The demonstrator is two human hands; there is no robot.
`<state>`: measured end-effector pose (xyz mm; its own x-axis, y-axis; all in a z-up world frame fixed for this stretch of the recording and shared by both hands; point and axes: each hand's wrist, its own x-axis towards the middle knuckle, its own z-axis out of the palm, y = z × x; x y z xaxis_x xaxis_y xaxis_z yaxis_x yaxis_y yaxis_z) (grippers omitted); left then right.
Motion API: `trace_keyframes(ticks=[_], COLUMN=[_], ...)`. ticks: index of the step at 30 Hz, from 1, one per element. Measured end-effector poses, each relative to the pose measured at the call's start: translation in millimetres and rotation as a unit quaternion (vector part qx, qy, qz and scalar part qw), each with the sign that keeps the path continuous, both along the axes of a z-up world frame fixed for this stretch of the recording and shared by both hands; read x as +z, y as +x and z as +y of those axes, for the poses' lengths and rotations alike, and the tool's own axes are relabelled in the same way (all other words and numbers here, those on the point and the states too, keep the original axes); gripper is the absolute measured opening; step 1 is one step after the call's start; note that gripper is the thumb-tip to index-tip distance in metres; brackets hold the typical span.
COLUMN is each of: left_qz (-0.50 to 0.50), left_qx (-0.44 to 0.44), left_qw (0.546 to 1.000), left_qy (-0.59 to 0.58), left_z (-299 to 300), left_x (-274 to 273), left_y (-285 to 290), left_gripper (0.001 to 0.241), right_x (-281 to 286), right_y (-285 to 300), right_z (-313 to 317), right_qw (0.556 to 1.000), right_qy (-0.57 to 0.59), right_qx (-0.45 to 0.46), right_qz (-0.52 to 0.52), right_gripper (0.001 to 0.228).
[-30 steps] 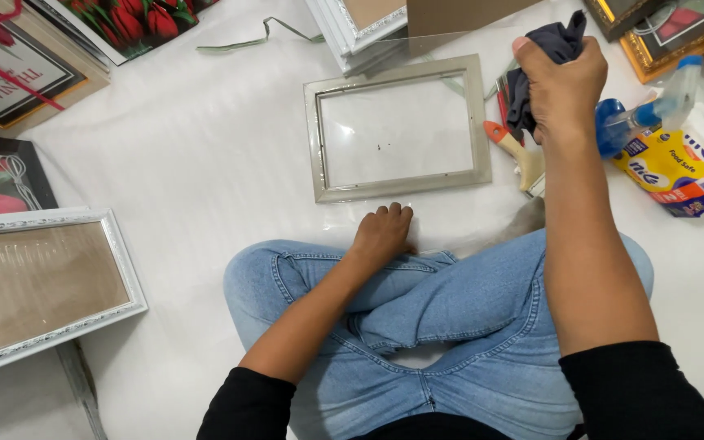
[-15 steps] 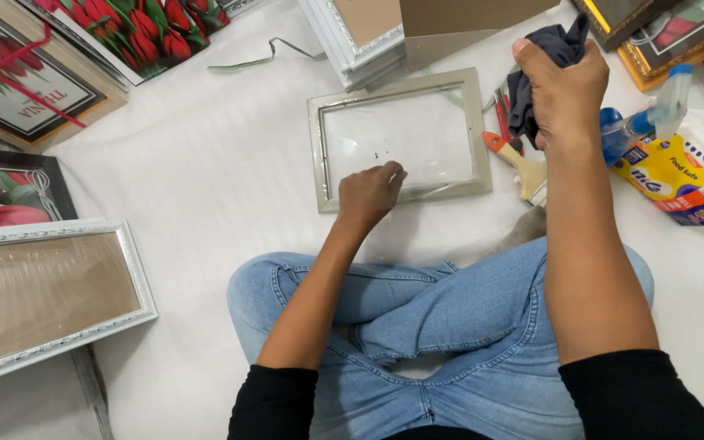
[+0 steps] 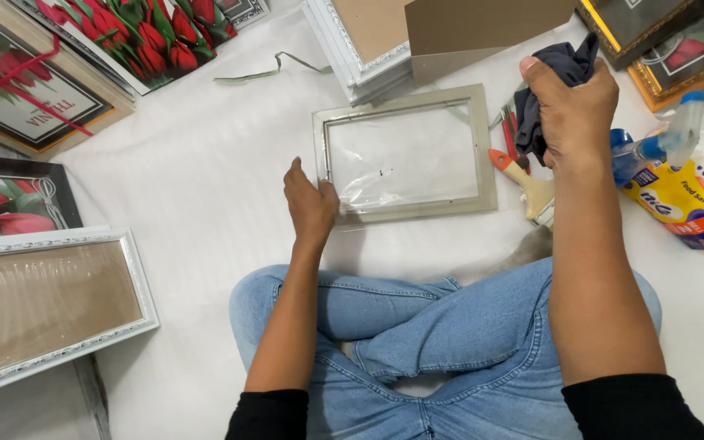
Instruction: Cleaning a glass pane and a picture frame using a brush, spray cleaner, and a cloth.
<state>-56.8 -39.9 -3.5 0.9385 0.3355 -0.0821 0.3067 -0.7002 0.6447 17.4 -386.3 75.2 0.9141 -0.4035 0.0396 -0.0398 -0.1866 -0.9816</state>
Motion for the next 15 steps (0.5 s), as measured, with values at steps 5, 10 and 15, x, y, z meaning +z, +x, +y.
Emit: trace_keyframes(ticks=[5,10,15], left_qz=[0.100,0.096,0.068], left_qx=[0.058,0.062,0.064], left_qw=[0.993,0.992,0.996], left_qy=[0.006,0.047,0.014], left_z=[7.6,6.9,6.9], left_x=[-42.6,-62.4,-44.7], left_y=[6.5,20.4,21.5], left_gripper=[0.056,0.042,0.040], right_x=[-4.5,-2.3,-10.2], right_y=[-0.6,-3.0,-0.4], right_z=[-0.9,-2.3,-4.3], right_qw=[1.000,0.999,0.999], right_qy=[-0.023,-0.027,-0.033], right_qx=[0.006,0.000,-0.001], right_qz=[0.012,0.021,0.003], right_gripper=[0.031,0.032,0.031])
